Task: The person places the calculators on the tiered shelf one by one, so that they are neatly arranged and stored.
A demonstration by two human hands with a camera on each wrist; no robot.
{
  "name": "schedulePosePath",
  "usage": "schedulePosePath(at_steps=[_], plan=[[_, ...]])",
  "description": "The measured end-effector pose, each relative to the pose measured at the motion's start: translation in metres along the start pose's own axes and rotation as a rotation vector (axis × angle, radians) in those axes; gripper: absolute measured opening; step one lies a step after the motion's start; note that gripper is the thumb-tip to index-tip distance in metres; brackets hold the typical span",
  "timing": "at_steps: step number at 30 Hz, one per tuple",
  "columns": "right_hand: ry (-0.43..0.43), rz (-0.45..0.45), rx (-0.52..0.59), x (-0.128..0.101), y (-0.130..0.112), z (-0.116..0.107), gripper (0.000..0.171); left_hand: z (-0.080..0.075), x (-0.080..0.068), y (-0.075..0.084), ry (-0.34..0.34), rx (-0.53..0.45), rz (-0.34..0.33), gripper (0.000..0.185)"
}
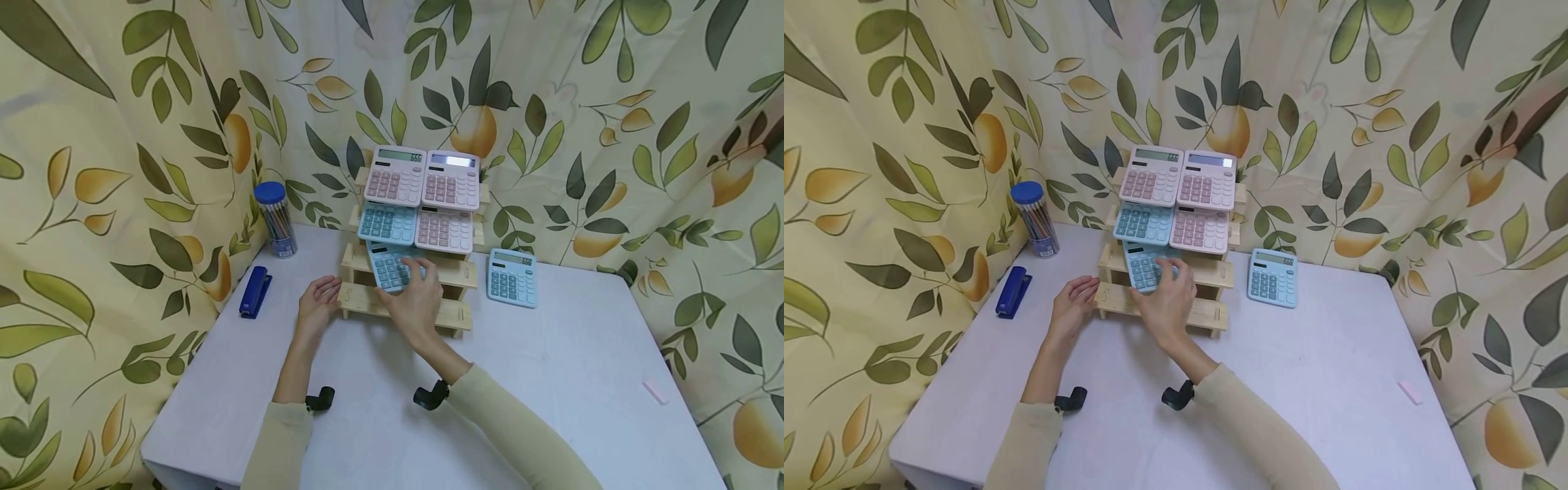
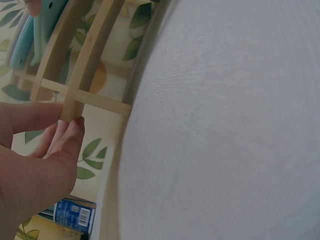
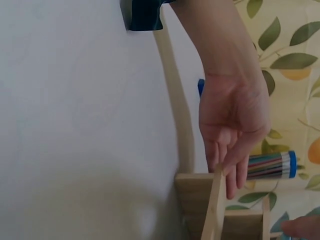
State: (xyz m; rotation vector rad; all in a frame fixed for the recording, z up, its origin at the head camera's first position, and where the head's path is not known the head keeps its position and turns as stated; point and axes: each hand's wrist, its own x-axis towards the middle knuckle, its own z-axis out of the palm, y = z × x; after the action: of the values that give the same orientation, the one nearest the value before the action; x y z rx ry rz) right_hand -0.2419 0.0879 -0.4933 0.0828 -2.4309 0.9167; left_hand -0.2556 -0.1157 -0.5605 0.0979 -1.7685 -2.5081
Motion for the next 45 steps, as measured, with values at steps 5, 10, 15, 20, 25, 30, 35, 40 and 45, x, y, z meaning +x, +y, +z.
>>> schedulePosePath(at_steps=[5,10,15,20,25,30,35,40,45], plan=[[-0.027,-0.011,-0.010,-0.003,-0.005,0.002,0.082,0.000,-0.002,0.000,0.004,-0.002,-0.005,0.064],[-0.046,-0.024,-0.009,-0.007,-0.011,0.004,0.082,-0.001,-0.002,-0.001,0.010,0.002,-0.010,0.063],[-0.052,-0.047,-0.018,-0.010,-0.012,0.006,0.080,-0.001,-0.001,-0.001,0.008,0.008,-0.007,0.063],[-0.056,-0.063,-0.019,-0.012,-0.012,0.006,0.079,0.000,-0.001,0.000,0.008,0.023,-0.008,0.063],[-0.075,-0.101,-0.027,-0.016,-0.016,0.005,0.074,-0.001,-0.001,0.000,0.011,0.039,-0.012,0.063],[-0.123,-0.119,-0.012,-0.022,-0.022,0.003,0.066,-0.003,0.001,0.000,0.006,0.031,-0.011,0.064],[-0.166,-0.126,0.007,-0.027,-0.028,0.003,0.064,-0.003,0.002,-0.001,0.011,0.022,-0.011,0.064],[-0.164,-0.152,-0.007,-0.031,-0.029,0.005,0.062,-0.002,0.002,-0.002,0.014,0.027,-0.024,0.064],[-0.152,-0.180,0.009,-0.033,-0.027,0.006,0.062,-0.002,0.003,-0.004,0.018,0.031,-0.022,0.064]])
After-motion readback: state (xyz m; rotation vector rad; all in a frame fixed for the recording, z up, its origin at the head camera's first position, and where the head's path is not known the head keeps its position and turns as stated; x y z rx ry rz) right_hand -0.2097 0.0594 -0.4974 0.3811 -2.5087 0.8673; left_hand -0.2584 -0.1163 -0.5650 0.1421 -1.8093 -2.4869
